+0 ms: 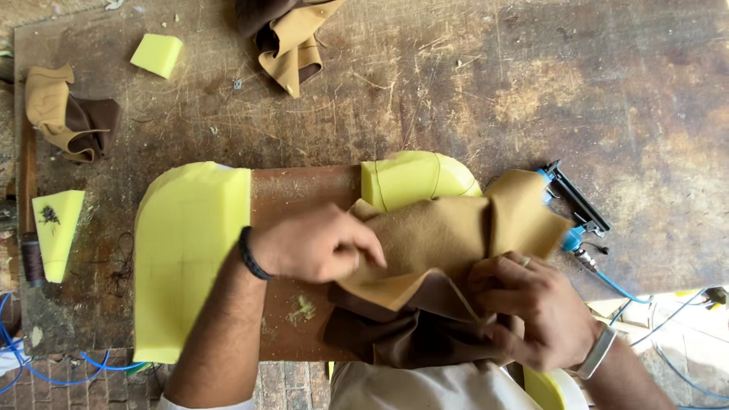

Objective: The person staples brown fabric over a yellow foam cushion using a pneumatic staple gun, repeatedly pulling and smoothing the fabric to create a tufted pattern. The person trims excess fabric with shears and continues securing the fabric around the edges.

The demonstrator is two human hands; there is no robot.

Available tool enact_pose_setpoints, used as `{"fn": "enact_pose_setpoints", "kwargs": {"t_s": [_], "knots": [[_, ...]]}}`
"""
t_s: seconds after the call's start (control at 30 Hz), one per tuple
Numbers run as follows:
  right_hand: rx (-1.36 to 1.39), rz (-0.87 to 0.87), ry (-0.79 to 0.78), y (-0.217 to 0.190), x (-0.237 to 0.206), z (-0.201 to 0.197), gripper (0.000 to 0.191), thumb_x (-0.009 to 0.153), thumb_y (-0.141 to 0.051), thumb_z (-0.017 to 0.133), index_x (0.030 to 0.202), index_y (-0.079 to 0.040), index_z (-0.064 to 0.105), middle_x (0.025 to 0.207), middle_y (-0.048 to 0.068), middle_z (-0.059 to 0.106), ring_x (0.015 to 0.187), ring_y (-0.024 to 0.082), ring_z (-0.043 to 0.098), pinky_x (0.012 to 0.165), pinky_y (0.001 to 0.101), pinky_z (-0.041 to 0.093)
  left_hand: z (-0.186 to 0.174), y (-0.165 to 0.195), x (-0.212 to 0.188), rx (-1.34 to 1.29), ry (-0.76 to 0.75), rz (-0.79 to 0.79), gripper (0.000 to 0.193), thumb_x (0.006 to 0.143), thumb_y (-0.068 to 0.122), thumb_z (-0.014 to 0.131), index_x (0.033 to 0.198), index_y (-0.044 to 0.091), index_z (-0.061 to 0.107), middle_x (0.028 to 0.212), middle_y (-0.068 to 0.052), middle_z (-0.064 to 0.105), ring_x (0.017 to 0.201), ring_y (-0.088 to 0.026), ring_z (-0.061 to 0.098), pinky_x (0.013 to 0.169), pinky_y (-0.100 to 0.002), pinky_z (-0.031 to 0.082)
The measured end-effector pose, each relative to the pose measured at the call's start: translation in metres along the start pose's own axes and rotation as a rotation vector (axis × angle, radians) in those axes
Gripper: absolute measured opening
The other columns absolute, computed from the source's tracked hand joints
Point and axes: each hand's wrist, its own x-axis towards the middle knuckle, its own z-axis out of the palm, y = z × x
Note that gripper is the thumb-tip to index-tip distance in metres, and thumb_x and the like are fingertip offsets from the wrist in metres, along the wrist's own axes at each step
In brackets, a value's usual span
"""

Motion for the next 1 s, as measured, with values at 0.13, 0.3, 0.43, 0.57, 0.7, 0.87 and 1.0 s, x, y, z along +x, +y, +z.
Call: {"fn": "enact_pose_setpoints", "kwargs": {"t_s": [0.13,0.3,0.43,0.57,0.7,0.87,1.0], "knots": [[-0.328,0.425,0.343,-0.013,0.047,0.004,0.030,0.079,-0.026,0.081,0.101,-0.007,0.074,0.107,0.014,0.068,0.102,0.032,0.062,0.085,0.0435,0.054,-0.017,0.023,0.053,0.248,0.341,0.035,0.020,0.099,0.020,0.061,0.109,0.008,0.073,0.092,-0.009,0.074,0.080,-0.020,0.073,0.074,-0.036,0.062],[-0.376,0.182,0.252,0.001,0.088,0.014,0.026,0.076,-0.018,0.079,0.101,-0.011,0.076,0.102,0.006,0.073,0.100,0.028,0.068,0.104,0.0534,0.048,0.042,0.051,0.063,0.556,0.396,-0.002,0.037,0.085,0.029,0.071,0.107,-0.001,0.070,0.097,-0.017,0.070,0.084,-0.028,0.070,0.071,-0.042,0.059],[-0.423,0.226,0.381,-0.015,0.051,0.046,0.022,0.078,-0.011,0.076,0.099,-0.010,0.073,0.107,0.007,0.069,0.100,0.028,0.067,0.092,0.0437,0.055,0.069,0.043,0.037,0.266,0.452,0.046,0.024,0.100,0.008,0.054,0.118,0.012,0.070,0.121,-0.009,0.064,0.093,-0.022,0.073,0.078,-0.037,0.061],[-0.399,0.302,0.483,-0.016,0.040,0.064,0.026,0.077,-0.006,0.077,0.102,-0.014,0.078,0.102,0.007,0.067,0.095,0.028,0.065,0.084,0.0418,0.053,0.034,0.013,0.064,0.089,0.340,0.273,0.047,0.093,-0.004,0.046,0.131,0.013,0.066,0.152,-0.009,0.055,0.106,-0.023,0.072,0.077,-0.034,0.061],[-0.389,0.224,0.559,-0.016,0.046,0.062,0.028,0.078,-0.001,0.076,0.102,-0.015,0.079,0.103,0.006,0.067,0.095,0.028,0.067,0.082,0.0403,0.055,0.018,-0.001,0.101,0.221,0.215,0.617,0.041,0.085,0.016,0.076,0.125,0.011,0.069,0.125,-0.005,0.070,0.105,-0.026,0.072,0.088,-0.039,0.058],[-0.293,0.217,0.627,-0.023,0.051,0.059,0.025,0.083,0.002,0.076,0.102,-0.014,0.075,0.107,0.007,0.067,0.096,0.026,0.071,0.082,0.0366,0.058,0.013,-0.013,0.105,0.063,0.103,0.381,0.023,0.085,0.014,0.076,0.107,0.014,0.076,0.098,-0.006,0.078,0.089,-0.021,0.076,0.080,-0.036,0.060],[-0.258,0.295,0.599,-0.027,0.057,0.055,0.023,0.081,-0.012,0.073,0.103,-0.011,0.070,0.113,0.013,0.066,0.103,0.031,0.067,0.089,0.0408,0.056,-0.004,-0.022,0.103,0.093,0.142,0.291,0.012,0.086,0.021,0.077,0.091,0.010,0.078,0.089,-0.004,0.078,0.080,-0.017,0.076,0.073,-0.033,0.060]]}}
